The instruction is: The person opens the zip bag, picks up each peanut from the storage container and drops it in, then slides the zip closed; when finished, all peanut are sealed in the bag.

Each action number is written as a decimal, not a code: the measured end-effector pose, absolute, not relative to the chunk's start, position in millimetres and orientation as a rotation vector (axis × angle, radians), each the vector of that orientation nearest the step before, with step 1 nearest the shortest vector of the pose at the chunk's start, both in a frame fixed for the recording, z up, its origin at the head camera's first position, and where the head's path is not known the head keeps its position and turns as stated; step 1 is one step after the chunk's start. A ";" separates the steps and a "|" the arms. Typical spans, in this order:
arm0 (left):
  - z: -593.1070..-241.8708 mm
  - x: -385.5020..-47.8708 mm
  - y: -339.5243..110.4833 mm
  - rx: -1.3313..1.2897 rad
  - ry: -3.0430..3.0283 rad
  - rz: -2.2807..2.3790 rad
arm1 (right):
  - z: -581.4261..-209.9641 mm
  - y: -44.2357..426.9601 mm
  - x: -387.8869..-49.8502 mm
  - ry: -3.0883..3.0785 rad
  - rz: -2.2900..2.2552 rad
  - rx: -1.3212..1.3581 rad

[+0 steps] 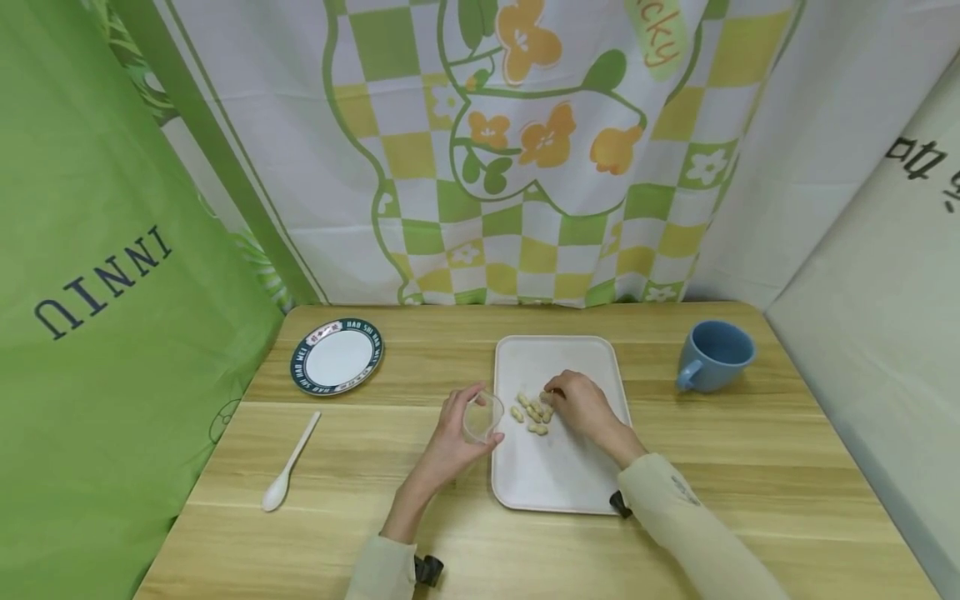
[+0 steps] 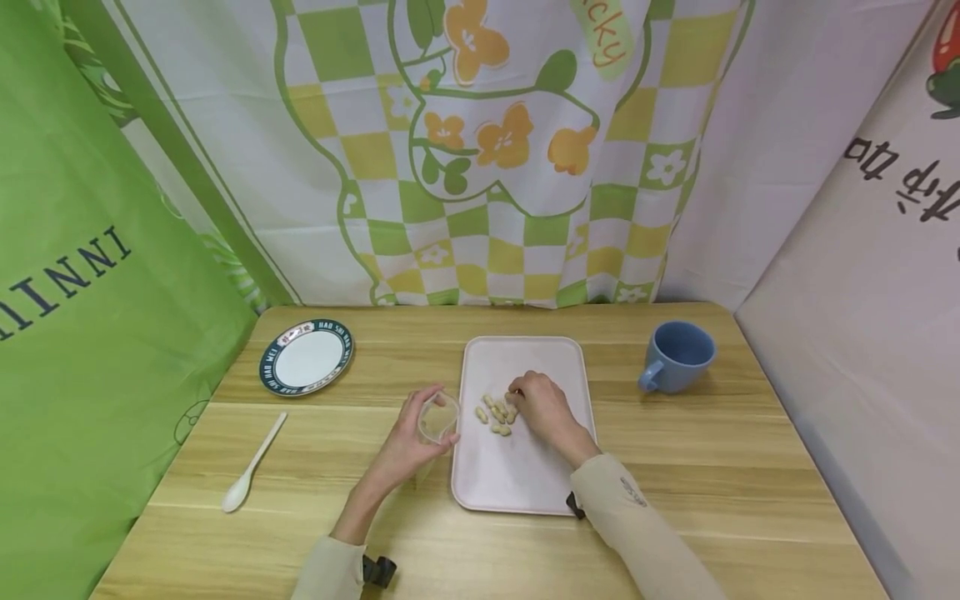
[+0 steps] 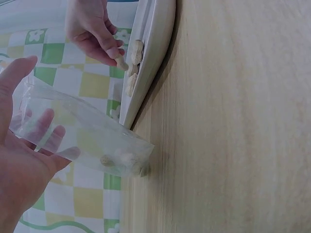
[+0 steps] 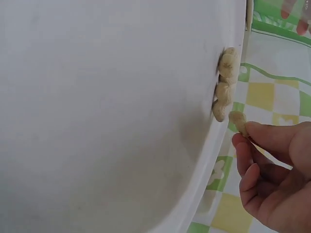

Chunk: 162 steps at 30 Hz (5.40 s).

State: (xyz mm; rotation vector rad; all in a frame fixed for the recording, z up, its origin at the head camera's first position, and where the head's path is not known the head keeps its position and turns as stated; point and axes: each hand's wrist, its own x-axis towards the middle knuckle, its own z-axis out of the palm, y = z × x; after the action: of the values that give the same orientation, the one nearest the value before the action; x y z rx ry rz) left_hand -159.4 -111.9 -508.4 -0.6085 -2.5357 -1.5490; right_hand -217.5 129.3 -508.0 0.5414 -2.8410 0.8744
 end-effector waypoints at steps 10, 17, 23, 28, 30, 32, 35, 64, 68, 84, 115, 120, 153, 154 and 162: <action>-507.8 -160.3 -111.6 -0.595 -2.563 -1.562 | -473.9 120.8 -206.2 -2.457 0.988 0.786; -505.5 -160.5 -111.5 -0.614 -2.580 -1.579 | -439.8 103.5 -186.5 -2.315 1.000 0.987; -505.7 -160.1 -110.0 -0.603 -2.595 -1.587 | -433.1 92.2 -176.1 -2.310 0.925 1.177; -505.0 -158.4 -108.9 -0.598 -2.613 -1.587 | -437.6 87.9 -172.3 -2.320 0.831 1.250; -504.6 -158.7 -108.9 -0.595 -2.618 -1.582 | -438.5 87.0 -171.7 -2.332 0.818 1.263; -504.0 -158.9 -108.9 -0.586 -2.626 -1.584 | -439.5 86.7 -171.7 -2.347 0.807 1.268; -504.2 -159.4 -108.9 -0.580 -2.631 -1.580 | -440.2 88.4 -173.9 -2.361 0.845 1.242; -510.7 -160.7 -108.2 -0.642 -2.555 -1.539 | -506.4 125.6 -212.3 -3.098 0.887 0.361; -509.8 -160.4 -108.6 -0.641 -2.561 -1.541 | -507.3 124.6 -212.1 -3.093 0.895 0.361; -508.8 -161.0 -107.7 -0.643 -2.548 -1.539 | -503.8 133.6 -211.6 -3.019 1.084 0.437; -507.2 -162.6 -107.8 -0.667 -2.542 -1.573 | -442.2 93.8 -171.7 -2.197 1.190 1.037; -508.2 -162.3 -108.9 -0.661 -2.563 -1.557 | -449.1 84.5 -166.7 -2.195 1.145 1.129; -509.2 -161.0 -106.9 -0.604 -2.571 -1.565 | -512.8 121.7 -219.9 -3.000 0.921 0.604; -509.3 -161.1 -107.0 -0.606 -2.571 -1.563 | -513.1 121.7 -219.7 -2.997 0.919 0.619; -509.3 -161.7 -107.2 -0.629 -2.548 -1.548 | -514.6 122.3 -218.0 -2.994 0.906 0.660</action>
State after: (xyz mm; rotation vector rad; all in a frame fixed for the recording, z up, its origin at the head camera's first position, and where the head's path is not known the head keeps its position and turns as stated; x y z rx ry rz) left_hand -161.7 -107.2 -509.3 -0.6287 -2.5479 -1.5482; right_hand -218.0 122.3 -514.6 0.6602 -2.9935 0.9059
